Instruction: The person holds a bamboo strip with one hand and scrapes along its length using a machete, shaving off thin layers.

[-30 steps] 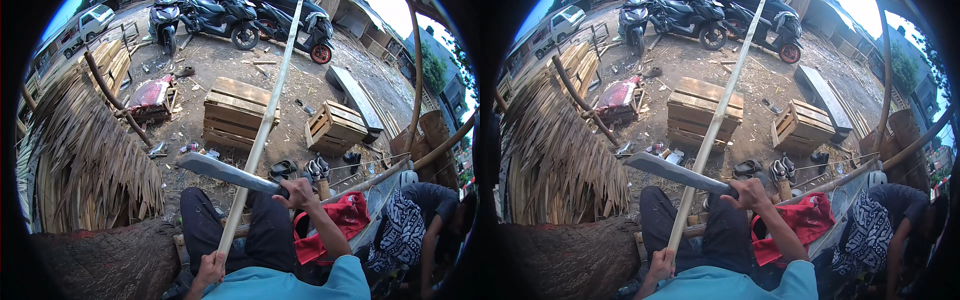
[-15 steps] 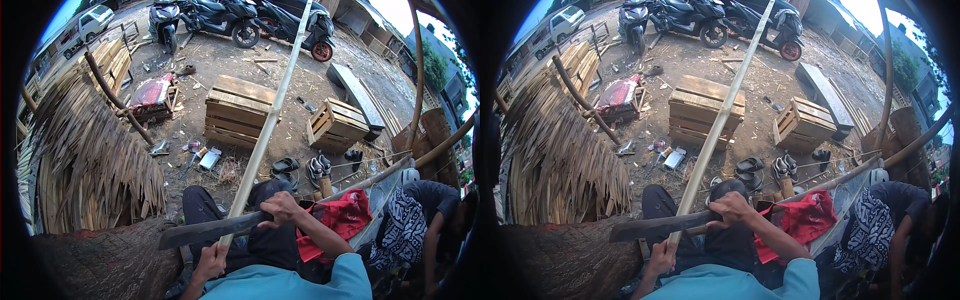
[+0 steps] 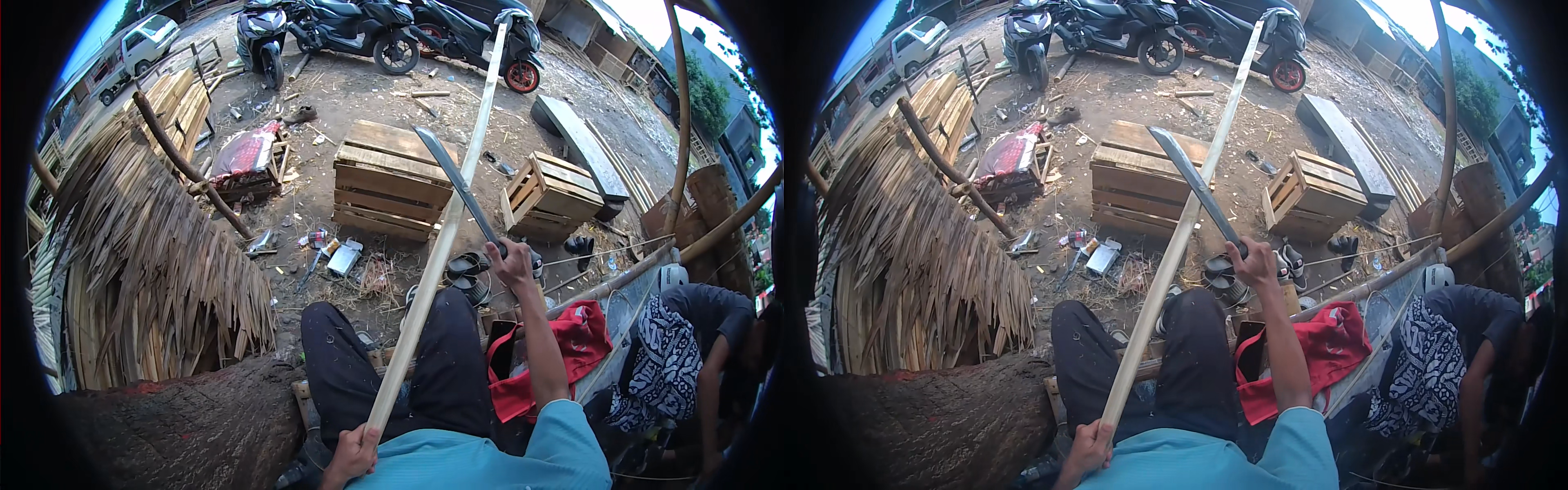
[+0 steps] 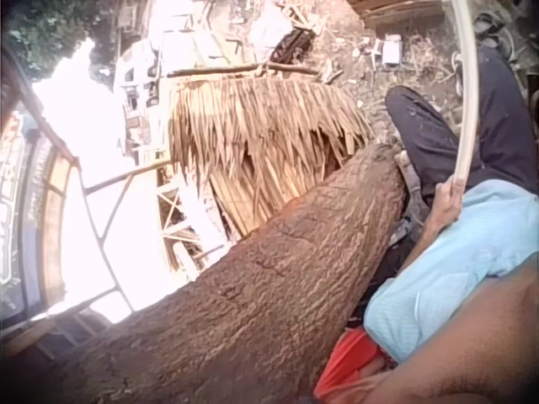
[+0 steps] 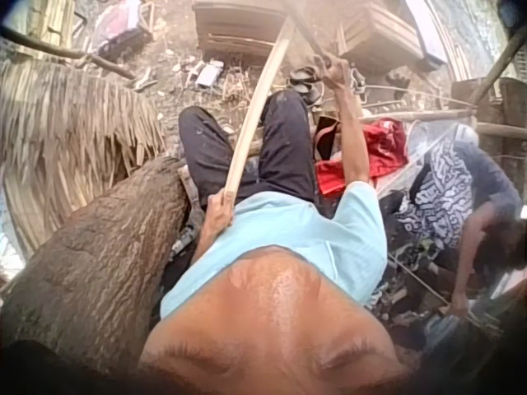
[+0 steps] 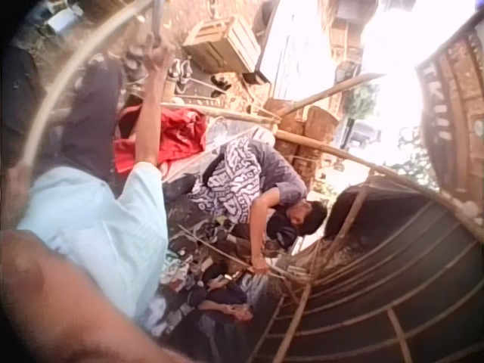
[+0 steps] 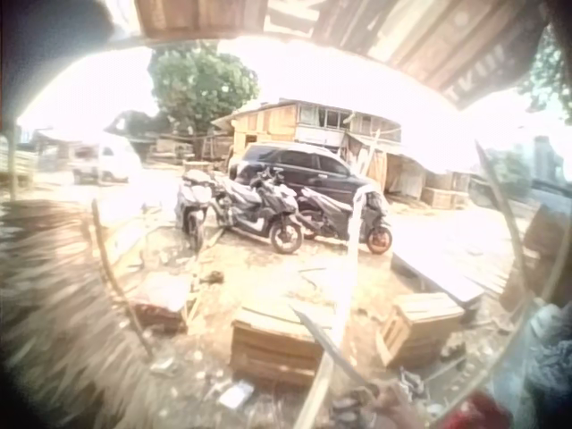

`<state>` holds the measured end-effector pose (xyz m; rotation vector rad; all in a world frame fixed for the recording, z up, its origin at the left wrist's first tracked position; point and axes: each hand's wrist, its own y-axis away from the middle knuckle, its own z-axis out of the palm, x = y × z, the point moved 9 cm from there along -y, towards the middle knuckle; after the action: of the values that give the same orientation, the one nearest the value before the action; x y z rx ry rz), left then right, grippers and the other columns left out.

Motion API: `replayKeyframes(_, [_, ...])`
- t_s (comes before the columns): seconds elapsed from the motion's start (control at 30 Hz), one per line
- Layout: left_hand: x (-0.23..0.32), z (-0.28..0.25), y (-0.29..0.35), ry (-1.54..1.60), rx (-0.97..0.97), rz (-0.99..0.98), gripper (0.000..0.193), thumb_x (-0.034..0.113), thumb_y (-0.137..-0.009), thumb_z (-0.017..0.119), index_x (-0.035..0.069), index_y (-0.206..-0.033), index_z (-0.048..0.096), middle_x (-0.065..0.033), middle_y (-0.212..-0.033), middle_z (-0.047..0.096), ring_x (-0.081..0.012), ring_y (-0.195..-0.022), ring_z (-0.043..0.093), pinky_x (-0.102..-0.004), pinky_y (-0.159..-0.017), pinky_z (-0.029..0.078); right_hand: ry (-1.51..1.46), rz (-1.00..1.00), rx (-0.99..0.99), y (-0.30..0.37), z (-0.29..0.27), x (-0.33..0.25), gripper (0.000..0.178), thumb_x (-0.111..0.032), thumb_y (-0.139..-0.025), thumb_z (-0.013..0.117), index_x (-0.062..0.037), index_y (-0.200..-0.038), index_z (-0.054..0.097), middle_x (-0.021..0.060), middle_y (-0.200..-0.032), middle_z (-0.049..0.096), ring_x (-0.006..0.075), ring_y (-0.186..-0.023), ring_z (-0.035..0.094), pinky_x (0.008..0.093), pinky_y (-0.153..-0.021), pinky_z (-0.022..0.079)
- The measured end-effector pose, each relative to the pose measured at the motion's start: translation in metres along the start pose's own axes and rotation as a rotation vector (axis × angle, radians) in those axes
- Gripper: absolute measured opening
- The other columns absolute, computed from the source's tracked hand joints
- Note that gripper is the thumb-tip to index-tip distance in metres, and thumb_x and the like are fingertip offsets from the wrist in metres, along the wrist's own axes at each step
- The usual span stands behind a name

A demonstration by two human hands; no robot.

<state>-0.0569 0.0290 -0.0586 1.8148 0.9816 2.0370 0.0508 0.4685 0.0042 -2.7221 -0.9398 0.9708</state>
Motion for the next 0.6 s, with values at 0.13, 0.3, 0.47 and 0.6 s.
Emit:
replayKeyframes(0.13, [-0.001,0.003,-0.006,-0.001,-0.034,-0.021,0.043,0.037,-0.095,0.044,-0.003,-0.094,0.058,-0.0029,-0.049,0.051,-0.0093,-0.04,0.053,-0.0254,-0.036,0.044,-0.009,-0.035,-0.02,0.022,0.003,0.001,0.045,-0.047,-0.08,0.059,-0.0028,-0.077,0.062,0.0172,-0.058,0.057,0.0364,-0.06,0.06,0.0423,-0.056,0.045])
replayKeyframes(0.3, [0.01,0.0,-0.022,-0.014,-0.047,0.003,0.042,0.036,-0.096,0.043,-0.004,-0.094,0.057,-0.0033,-0.049,0.051,-0.0098,-0.04,0.053,-0.0257,-0.036,0.044,-0.044,-0.245,-0.134,0.078,0.016,-0.054,0.045,-0.049,-0.078,0.06,-0.0043,-0.077,0.061,0.0145,-0.056,0.056,0.033,-0.055,0.059,0.0402,-0.051,0.045])
replayKeyframes(0.47, [0.018,0.0,-0.031,-0.041,-0.048,0.044,0.042,0.036,-0.096,0.042,-0.003,-0.088,0.055,-0.0036,-0.048,0.049,-0.0103,-0.038,0.051,-0.0261,-0.035,0.042,-0.013,-0.459,-0.28,0.127,0.029,-0.113,0.051,-0.056,-0.076,0.06,-0.0076,-0.064,0.049,0.0078,-0.053,0.053,0.0277,-0.046,0.055,0.0363,-0.042,0.04])
replayKeyframes(0.6, [0.02,0.002,-0.029,-0.039,-0.058,0.039,0.043,0.036,-0.097,0.04,-0.003,-0.081,0.052,-0.0034,-0.047,0.048,-0.01,-0.036,0.049,-0.0255,-0.033,0.04,-0.034,-0.554,-0.381,0.157,0.045,-0.134,0.05,-0.057,-0.074,0.062,-0.0097,-0.063,0.049,0.0067,-0.051,0.05,0.0262,-0.046,0.055,0.035,-0.043,0.041])
